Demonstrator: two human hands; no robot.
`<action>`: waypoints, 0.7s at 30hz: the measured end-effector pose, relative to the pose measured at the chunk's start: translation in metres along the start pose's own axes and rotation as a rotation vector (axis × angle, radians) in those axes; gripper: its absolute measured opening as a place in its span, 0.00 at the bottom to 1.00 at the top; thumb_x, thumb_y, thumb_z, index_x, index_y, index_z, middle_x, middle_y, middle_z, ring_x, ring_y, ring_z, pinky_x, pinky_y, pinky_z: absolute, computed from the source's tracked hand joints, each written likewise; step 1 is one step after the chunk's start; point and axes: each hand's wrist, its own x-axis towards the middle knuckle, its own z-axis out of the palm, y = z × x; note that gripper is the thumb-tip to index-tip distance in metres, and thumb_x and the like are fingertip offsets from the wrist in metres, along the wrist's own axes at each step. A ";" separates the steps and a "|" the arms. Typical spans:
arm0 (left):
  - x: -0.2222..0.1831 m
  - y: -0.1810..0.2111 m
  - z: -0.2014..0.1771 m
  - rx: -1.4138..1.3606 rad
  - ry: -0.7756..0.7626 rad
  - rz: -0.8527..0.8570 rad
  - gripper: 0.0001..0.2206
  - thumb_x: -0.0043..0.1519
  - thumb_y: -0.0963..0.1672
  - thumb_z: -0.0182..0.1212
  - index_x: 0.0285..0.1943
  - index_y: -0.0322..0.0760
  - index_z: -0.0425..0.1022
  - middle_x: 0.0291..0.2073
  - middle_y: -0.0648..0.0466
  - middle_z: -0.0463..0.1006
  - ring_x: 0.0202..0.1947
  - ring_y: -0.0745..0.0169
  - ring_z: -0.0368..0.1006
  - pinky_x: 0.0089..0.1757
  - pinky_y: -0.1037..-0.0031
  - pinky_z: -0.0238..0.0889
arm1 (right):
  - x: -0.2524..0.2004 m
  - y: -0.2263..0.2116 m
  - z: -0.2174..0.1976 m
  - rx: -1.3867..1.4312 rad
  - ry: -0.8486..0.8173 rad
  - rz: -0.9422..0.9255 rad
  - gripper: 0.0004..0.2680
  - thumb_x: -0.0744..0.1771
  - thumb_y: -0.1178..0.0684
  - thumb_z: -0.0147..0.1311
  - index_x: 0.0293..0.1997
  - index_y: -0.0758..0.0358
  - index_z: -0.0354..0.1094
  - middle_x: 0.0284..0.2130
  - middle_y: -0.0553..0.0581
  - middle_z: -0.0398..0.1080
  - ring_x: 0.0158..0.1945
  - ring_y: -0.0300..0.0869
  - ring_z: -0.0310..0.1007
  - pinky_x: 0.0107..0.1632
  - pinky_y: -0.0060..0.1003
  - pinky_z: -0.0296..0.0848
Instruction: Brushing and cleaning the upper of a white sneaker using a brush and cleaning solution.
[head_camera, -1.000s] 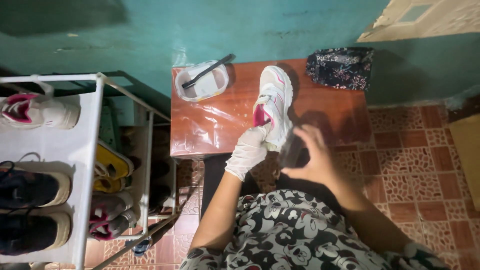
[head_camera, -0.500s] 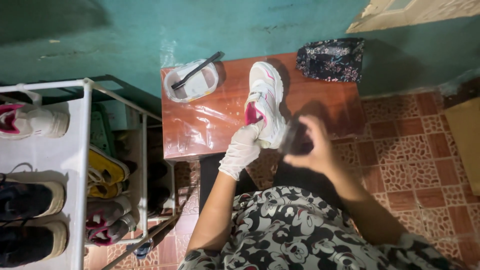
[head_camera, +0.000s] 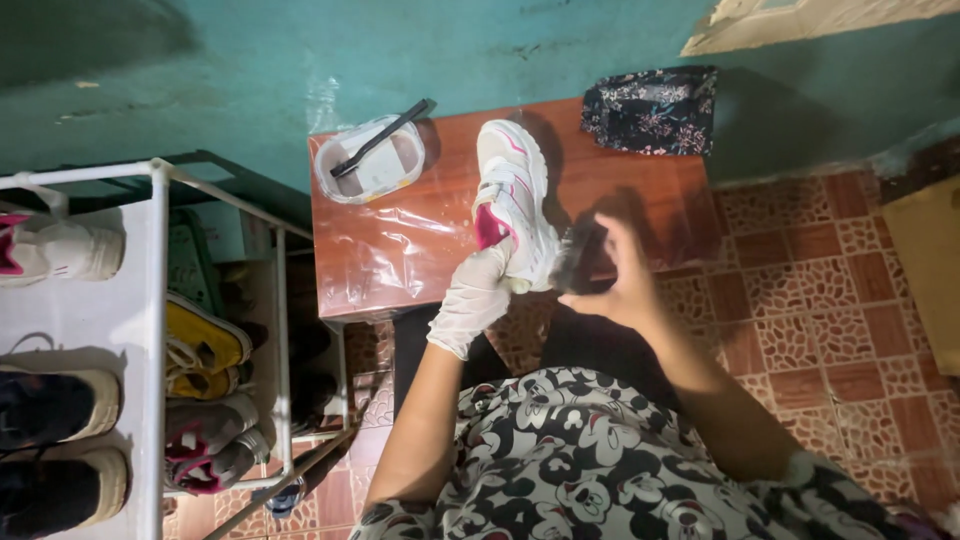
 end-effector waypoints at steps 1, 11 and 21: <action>0.002 -0.002 0.002 0.000 0.004 0.003 0.31 0.50 0.41 0.76 0.64 0.56 0.73 0.48 0.48 0.81 0.52 0.51 0.78 0.55 0.64 0.72 | -0.004 -0.015 0.003 0.000 0.000 -0.005 0.48 0.47 0.52 0.80 0.73 0.58 0.50 0.65 0.66 0.50 0.72 0.55 0.51 0.71 0.47 0.55; 0.001 -0.001 -0.003 -0.032 0.005 -0.043 0.28 0.52 0.41 0.75 0.63 0.54 0.74 0.47 0.47 0.82 0.52 0.50 0.78 0.56 0.62 0.72 | -0.006 -0.038 0.006 -0.202 -0.073 -0.102 0.44 0.47 0.48 0.80 0.69 0.61 0.58 0.60 0.65 0.59 0.68 0.58 0.58 0.69 0.52 0.60; -0.004 0.016 -0.019 -0.218 0.054 -0.042 0.14 0.56 0.40 0.70 0.51 0.43 0.79 0.31 0.46 0.82 0.39 0.53 0.82 0.46 0.65 0.76 | -0.024 -0.032 0.017 -0.300 -0.025 -0.096 0.43 0.46 0.48 0.80 0.66 0.59 0.61 0.61 0.63 0.54 0.68 0.58 0.58 0.69 0.52 0.63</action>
